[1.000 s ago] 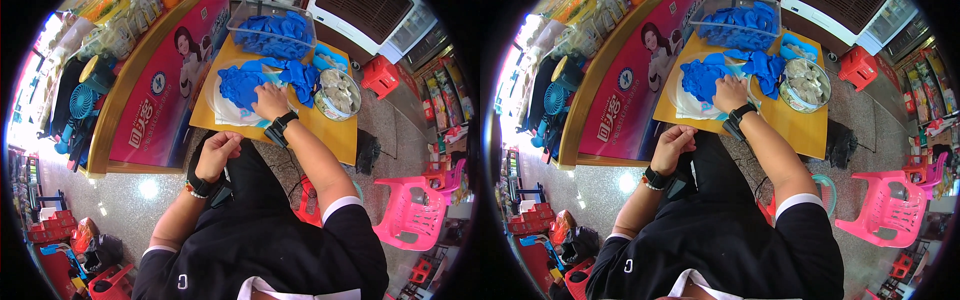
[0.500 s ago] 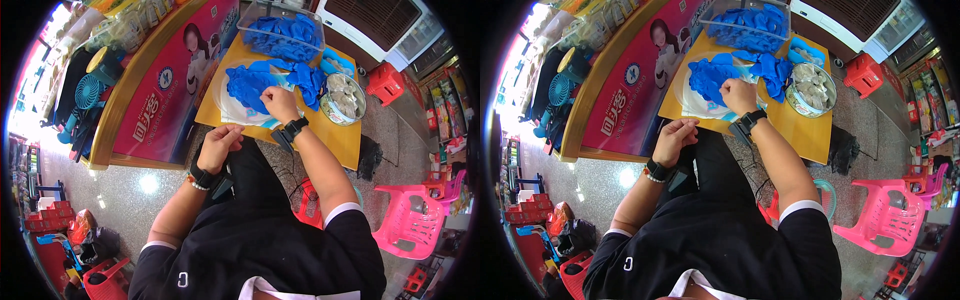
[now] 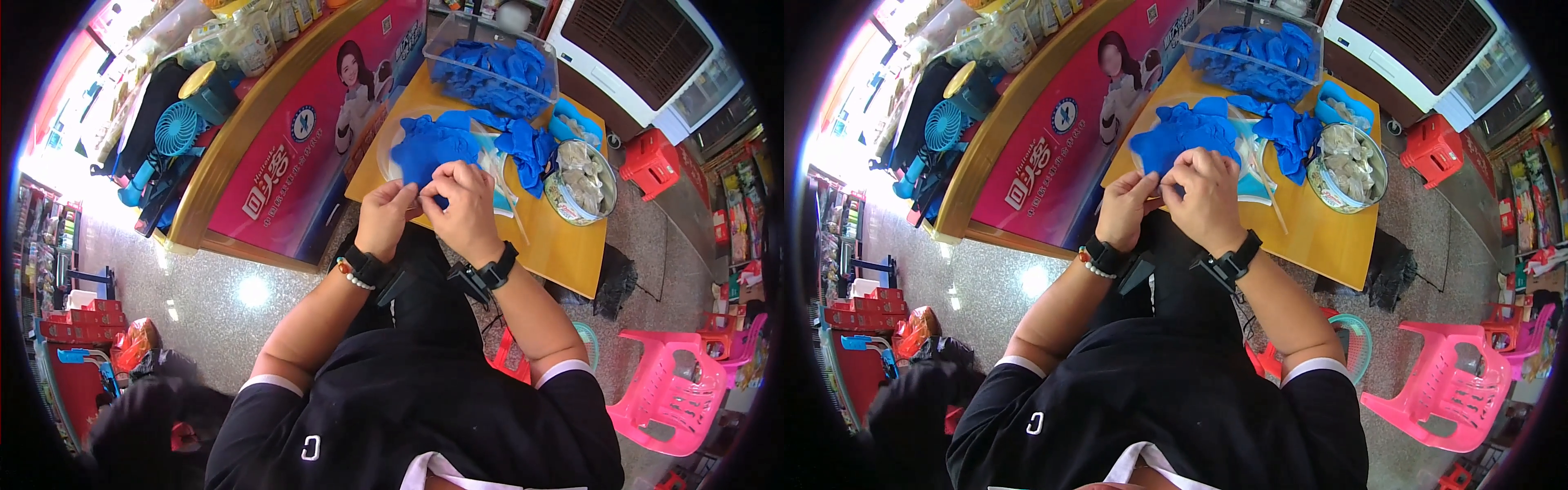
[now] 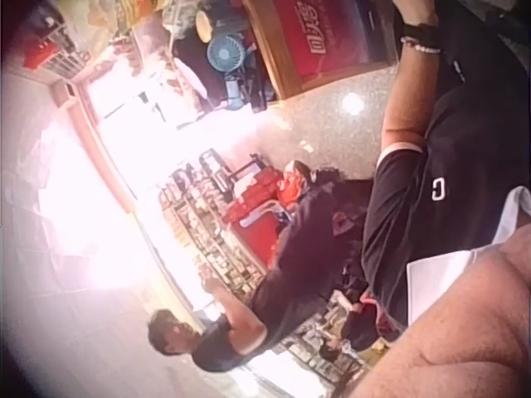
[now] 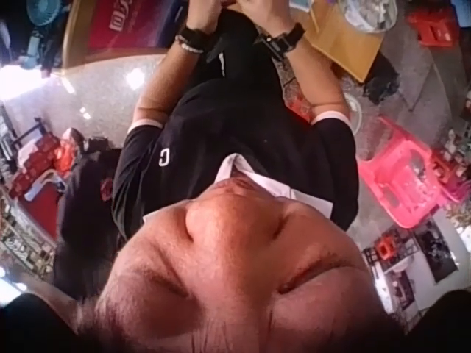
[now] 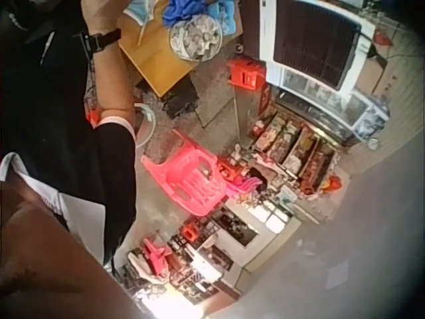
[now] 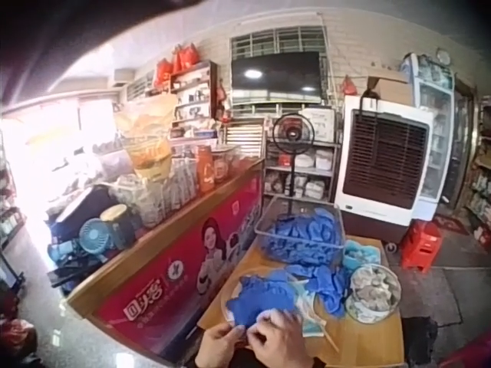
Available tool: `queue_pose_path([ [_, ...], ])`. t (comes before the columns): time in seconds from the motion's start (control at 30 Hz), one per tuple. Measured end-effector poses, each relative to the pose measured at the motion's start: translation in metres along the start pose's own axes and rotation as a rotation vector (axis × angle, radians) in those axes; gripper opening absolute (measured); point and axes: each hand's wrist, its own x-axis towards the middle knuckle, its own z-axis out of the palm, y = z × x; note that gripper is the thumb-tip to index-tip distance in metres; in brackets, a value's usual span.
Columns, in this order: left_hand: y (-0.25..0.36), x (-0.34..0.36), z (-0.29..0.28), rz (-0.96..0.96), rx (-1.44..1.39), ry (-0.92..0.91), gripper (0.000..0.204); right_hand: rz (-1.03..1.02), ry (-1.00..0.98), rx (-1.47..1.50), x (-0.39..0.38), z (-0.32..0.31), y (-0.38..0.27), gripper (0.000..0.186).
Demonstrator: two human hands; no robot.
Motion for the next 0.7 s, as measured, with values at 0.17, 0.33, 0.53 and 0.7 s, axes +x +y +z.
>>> queue_pose_path([
  [0.17, 0.015, -0.014, 0.003, -0.035, -0.1, 0.009, 0.016, 0.297, 0.118, 0.404, -0.007, -0.004, -0.005, 0.029],
  [0.33, 0.022, -0.032, 0.009, 0.034, 0.014, -0.032, 0.015, 0.562, -0.09, 0.848, -0.022, -0.016, 0.001, 0.022],
  [0.53, 0.029, -0.049, 0.015, 0.126, 0.009, -0.15, 0.009, 0.593, -0.028, 0.926, -0.029, -0.038, -0.022, 0.024],
  [0.7, 0.04, -0.064, 0.022, 0.087, 0.032, -0.175, 0.006, 0.541, -0.063, 0.861, -0.032, -0.061, -0.029, 0.022],
])
